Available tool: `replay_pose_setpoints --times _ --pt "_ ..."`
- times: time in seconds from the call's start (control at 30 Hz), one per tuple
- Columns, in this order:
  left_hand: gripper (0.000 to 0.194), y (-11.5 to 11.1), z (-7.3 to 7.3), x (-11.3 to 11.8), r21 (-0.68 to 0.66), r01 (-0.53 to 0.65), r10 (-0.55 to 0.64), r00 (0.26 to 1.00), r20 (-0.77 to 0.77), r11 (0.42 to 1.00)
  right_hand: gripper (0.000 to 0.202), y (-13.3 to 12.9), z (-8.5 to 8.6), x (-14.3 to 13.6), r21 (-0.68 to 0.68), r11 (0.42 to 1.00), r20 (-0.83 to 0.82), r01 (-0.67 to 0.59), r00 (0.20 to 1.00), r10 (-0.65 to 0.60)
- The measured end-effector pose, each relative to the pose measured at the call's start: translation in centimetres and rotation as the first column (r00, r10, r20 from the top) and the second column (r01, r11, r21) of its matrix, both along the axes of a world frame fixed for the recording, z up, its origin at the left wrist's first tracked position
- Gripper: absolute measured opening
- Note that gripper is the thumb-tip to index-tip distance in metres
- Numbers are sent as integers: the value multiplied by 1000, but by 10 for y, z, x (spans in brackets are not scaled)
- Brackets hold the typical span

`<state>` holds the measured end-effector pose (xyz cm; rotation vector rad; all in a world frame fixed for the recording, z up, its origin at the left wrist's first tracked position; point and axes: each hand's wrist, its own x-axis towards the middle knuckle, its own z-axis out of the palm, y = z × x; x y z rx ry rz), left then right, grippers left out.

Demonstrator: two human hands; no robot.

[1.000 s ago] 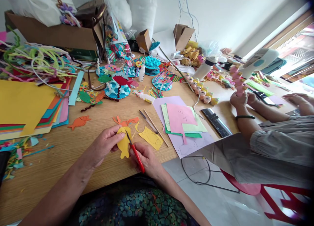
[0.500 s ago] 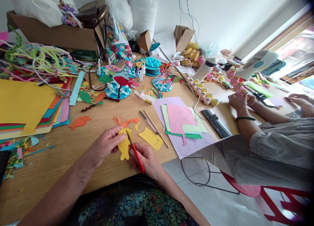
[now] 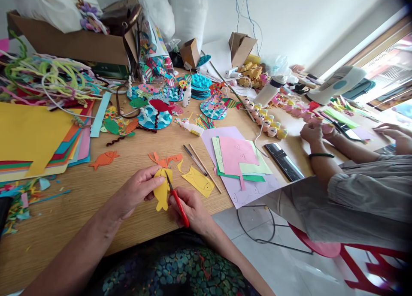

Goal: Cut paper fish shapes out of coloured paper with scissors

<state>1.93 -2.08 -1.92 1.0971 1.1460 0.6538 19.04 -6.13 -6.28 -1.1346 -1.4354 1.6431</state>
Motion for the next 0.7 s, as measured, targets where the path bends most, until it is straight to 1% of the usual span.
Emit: replay_pose_setpoints --times 0.13,0.27,0.53,0.7 --pt "29 0 -1 -1 -5 47 -46 999 22 999 42 0 1 0 3 1000 19 -6 1000 6" --pt "29 1 -1 -4 -7 101 -101 995 1 995 44 0 1 1 3 1000 35 -9 999 9" --pt "32 4 2 -7 15 165 -164 986 -30 986 43 -1 0 1 -25 999 -14 -25 1000 24" --pt "31 4 1 -11 22 208 -207 978 -24 978 42 -1 1 1 -41 999 -5 -29 1000 29"
